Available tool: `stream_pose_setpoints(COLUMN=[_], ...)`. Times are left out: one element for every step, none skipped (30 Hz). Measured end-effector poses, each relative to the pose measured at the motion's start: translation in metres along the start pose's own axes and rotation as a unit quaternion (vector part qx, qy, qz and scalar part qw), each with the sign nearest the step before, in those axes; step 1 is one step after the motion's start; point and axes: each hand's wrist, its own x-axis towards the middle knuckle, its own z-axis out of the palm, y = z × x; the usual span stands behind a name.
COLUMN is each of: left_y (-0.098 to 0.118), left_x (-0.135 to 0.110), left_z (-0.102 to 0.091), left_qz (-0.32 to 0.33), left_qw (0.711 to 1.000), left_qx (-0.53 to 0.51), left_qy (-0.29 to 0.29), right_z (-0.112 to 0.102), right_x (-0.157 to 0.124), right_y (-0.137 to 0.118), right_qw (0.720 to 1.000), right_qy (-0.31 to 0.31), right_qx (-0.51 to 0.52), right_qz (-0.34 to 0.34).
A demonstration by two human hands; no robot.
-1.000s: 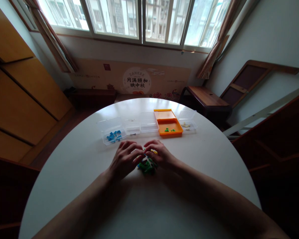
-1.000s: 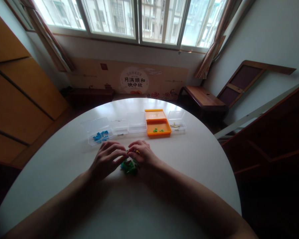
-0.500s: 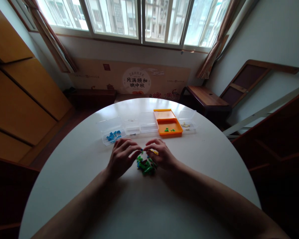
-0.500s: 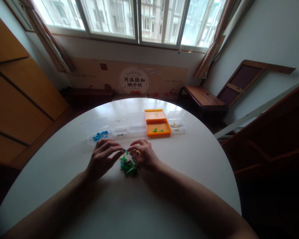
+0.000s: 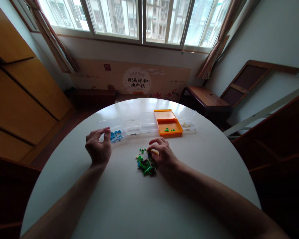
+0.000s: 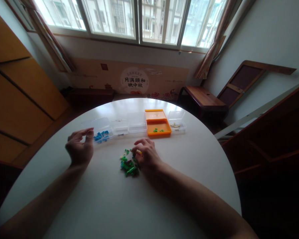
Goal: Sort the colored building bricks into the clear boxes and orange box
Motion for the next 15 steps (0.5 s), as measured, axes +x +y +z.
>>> stream_pose_setpoints(left_y=[0.002,0.005,0.007,0.010,0.013,0.015,0.017,0.018,0.019,0.021,0.022,0.023,0.024,0.025,0.027], left_x=[-0.001,-0.001,-0.002,-0.002,-0.003,-0.004,-0.005,-0.006,-0.007,-0.008,-0.009,-0.009,-0.010,-0.011,-0.011], left_z=[0.000,-0.001,-0.002,-0.003,-0.004,-0.005,-0.006,-0.006,-0.007,-0.007,-0.007,-0.008,-0.008,-0.008,-0.008], left_qz=[0.004,0.009,0.019,0.031,0.044,0.057,0.069,0.078,0.087,0.094,0.102,0.110,0.117,0.124,0.131], left_qw=[1.000,1.000,1.000,0.999,0.999,0.998,0.997,0.996,0.995,0.994,0.993,0.992,0.991,0.989,0.988], left_qx=[-0.002,-0.004,-0.006,-0.009,-0.012,-0.017,-0.021,-0.025,-0.029,-0.034,-0.039,-0.043,-0.046,-0.048,-0.049], left_qy=[-0.001,-0.003,-0.006,-0.009,-0.013,-0.017,-0.022,-0.027,-0.033,-0.039,-0.044,-0.049,-0.054,-0.058,-0.060], right_z=[0.000,0.000,0.000,0.000,0.000,0.000,0.000,-0.001,-0.001,-0.001,-0.001,-0.001,-0.001,-0.001,-0.001], right_x=[0.000,0.000,0.000,0.000,0.000,0.000,0.001,0.001,0.001,0.001,0.001,0.001,0.001,0.002,0.002], right_y=[0.000,0.000,-0.001,-0.001,-0.001,-0.001,-0.002,-0.002,-0.003,-0.003,-0.003,-0.004,-0.004,-0.005,-0.005], right_qw=[1.000,1.000,1.000,1.000,1.000,1.000,1.000,1.000,0.999,0.999,0.999,0.999,0.998,0.998,0.998], right_qy=[-0.003,-0.005,-0.007,-0.010,-0.012,-0.015,-0.018,-0.021,-0.025,-0.028,-0.032,-0.037,-0.041,-0.045,-0.048], right_qx=[-0.002,-0.004,-0.005,-0.006,-0.007,-0.008,-0.010,-0.013,-0.015,-0.018,-0.022,-0.025,-0.028,-0.032,-0.035], right_qz=[-0.001,-0.002,-0.005,-0.008,-0.010,-0.011,-0.013,-0.014,-0.016,-0.019,-0.023,-0.027,-0.029,-0.030,-0.030])
